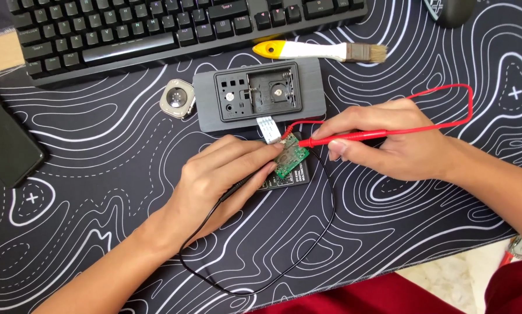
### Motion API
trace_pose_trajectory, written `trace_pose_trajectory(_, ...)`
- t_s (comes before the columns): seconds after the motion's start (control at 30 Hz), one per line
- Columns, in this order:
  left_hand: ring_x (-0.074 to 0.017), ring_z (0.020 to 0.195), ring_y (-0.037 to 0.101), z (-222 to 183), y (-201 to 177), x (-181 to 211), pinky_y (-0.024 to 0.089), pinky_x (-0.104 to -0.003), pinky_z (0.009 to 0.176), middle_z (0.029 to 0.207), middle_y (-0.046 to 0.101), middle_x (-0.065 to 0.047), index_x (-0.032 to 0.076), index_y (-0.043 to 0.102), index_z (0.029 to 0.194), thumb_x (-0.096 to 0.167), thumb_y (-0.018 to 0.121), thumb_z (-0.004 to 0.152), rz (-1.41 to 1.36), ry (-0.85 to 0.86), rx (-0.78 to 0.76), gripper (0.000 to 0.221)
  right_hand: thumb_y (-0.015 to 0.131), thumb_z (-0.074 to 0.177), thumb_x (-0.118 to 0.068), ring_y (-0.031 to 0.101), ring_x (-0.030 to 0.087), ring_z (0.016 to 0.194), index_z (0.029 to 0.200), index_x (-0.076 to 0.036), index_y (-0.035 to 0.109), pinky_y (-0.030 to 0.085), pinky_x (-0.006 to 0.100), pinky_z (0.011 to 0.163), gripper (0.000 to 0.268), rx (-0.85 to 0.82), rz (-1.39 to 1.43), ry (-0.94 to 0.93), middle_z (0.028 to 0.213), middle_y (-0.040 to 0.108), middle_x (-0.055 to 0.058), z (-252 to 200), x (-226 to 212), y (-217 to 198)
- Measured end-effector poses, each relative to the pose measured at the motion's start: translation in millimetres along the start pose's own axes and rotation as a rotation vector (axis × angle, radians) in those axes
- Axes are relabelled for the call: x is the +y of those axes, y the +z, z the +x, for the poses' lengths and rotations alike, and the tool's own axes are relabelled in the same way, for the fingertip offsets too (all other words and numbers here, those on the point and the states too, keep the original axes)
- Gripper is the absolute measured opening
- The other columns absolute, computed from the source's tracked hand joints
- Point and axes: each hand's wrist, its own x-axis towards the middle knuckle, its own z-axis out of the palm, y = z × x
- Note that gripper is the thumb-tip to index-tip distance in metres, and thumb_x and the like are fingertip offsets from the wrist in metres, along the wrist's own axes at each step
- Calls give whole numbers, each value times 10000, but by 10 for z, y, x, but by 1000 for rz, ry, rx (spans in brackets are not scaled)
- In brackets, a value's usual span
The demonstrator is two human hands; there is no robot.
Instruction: Testing electrical components on a circuit board using multimeter probes to check for continuity or voltage.
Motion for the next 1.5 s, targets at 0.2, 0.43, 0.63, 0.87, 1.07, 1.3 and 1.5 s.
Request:
trace_pose_trajectory(0.2,-314,1030,764,-12,9,8,648,-412,982,1280,800,-209,-59,745,1374,-10,744,1142,21,-5,16,238,766,1043,-140,882,116,826,1288,5,774,738,213,792,284,-8,-24,22,1016,890,59,-23,-3,8)
trace_pose_trajectory(0.43,-313,1064,814,28,-50,8,651,-405,1008,1231,828,-199,-66,760,1312,-1,726,1136,-57,-15,23,191,766,1046,-142,869,102,814,1289,6,776,712,199,762,284,5,-42,13,1005,887,49,-27,4,22)
trace_pose_trajectory(0.63,-307,1026,804,22,-47,-2,650,-411,988,1182,826,-168,-58,737,1281,26,693,1145,-60,-27,5,165,750,1053,-128,882,123,826,1291,18,768,738,212,768,280,7,-20,9,1009,891,72,-20,-12,22)
trace_pose_trajectory(0.87,-266,903,693,-12,-31,-20,585,-374,855,1117,780,-153,-44,698,1272,44,708,1130,-70,-71,5,167,745,1058,-117,871,102,818,1301,-2,774,732,204,780,271,7,-23,25,1009,885,62,-37,-5,15)
trace_pose_trajectory(1.07,-308,1003,777,21,-34,-20,632,-407,971,1168,810,-177,-60,719,1260,28,712,1140,-61,-32,8,149,741,1061,-129,868,105,802,1294,-1,775,722,216,775,267,6,-50,16,996,885,61,-24,-9,5)
trace_pose_trajectory(1.3,-329,1004,786,-2,-6,-30,640,-420,973,1170,808,-200,-80,719,1247,11,710,1141,-64,-22,16,140,747,1073,-102,853,125,801,1256,16,800,684,227,749,225,24,-121,-2,1043,882,94,-56,-1,-24)
trace_pose_trajectory(1.5,-325,1008,780,-1,-7,-17,637,-412,962,1172,804,-200,-77,711,1249,-1,707,1143,-68,-31,18,131,758,1053,-69,859,153,782,1261,70,782,713,229,717,252,33,-97,-57,1057,874,150,-55,14,-17)
